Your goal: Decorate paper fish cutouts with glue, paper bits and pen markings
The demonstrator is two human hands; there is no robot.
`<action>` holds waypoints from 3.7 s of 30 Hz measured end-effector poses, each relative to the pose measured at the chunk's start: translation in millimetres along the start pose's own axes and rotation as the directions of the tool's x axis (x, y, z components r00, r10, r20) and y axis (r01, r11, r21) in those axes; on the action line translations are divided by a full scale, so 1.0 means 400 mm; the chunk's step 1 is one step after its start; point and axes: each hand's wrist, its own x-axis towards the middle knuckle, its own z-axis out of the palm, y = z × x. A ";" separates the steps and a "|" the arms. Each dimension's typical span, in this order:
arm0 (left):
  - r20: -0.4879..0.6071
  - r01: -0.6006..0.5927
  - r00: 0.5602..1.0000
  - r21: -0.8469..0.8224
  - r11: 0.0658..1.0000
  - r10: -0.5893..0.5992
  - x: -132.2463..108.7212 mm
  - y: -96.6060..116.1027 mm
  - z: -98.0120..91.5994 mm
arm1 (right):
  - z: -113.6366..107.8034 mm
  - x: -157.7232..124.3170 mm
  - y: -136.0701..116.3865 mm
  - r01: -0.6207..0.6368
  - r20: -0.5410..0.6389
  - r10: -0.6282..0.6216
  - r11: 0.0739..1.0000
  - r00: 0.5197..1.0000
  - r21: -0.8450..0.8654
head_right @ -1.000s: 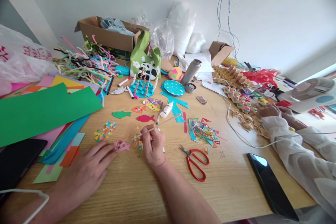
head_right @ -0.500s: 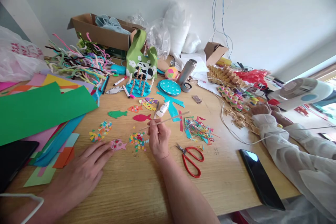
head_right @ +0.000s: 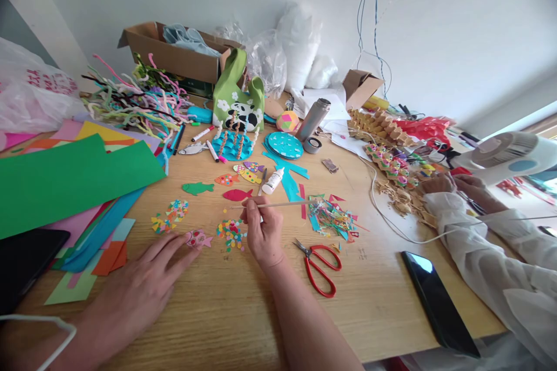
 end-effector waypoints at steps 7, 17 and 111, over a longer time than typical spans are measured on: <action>-0.074 -0.008 0.997 -0.016 1.000 0.006 0.001 0.007 0.000 | -0.008 0.004 -0.006 -0.078 0.014 0.078 0.996 0.997 0.031; -0.203 -0.056 0.977 0.016 0.998 0.058 0.005 -0.001 0.021 | -0.001 -0.011 0.000 -0.025 0.108 0.036 0.994 0.993 -0.104; -0.005 0.053 0.999 -0.151 0.987 -0.054 0.006 0.017 0.007 | 0.086 -0.055 -0.036 0.376 0.458 -0.211 0.874 0.863 -0.307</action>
